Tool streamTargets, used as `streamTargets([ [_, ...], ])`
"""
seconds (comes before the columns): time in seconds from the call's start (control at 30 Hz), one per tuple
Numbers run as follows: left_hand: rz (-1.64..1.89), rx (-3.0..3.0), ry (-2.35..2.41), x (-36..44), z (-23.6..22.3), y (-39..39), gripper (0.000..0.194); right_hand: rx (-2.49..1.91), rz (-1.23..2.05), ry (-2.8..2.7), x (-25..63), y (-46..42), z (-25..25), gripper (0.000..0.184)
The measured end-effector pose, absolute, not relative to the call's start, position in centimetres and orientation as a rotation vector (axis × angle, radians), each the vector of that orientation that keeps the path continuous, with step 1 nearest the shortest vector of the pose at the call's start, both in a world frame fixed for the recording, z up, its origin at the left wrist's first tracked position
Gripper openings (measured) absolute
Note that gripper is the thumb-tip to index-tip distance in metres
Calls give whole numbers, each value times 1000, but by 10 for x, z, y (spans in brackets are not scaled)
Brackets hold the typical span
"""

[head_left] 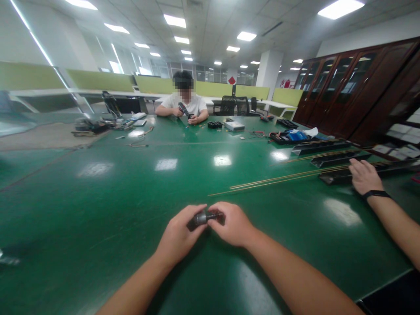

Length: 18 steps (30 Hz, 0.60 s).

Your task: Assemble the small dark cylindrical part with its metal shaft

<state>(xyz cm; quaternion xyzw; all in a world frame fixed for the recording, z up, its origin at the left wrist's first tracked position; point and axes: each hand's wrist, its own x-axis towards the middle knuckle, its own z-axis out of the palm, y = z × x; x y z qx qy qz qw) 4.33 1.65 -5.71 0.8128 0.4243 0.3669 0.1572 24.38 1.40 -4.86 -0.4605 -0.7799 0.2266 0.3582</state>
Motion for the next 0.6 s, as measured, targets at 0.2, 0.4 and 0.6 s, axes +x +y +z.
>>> streamTargets([
  [0.2, 1097, 2293, 1273, 42, -59, 17, 33, -1165, 583, -2060, 244, 14, -48, 16],
  [0.4, 1104, 2280, 1237, 43, -55, 16, 20, -1146, 570, -2058, 245, 15, -49, 14],
  [0.6, 1121, 2285, 1229, 43, -54, 17, 20, -1148, 578, -2054, 245, 15, -47, 12],
])
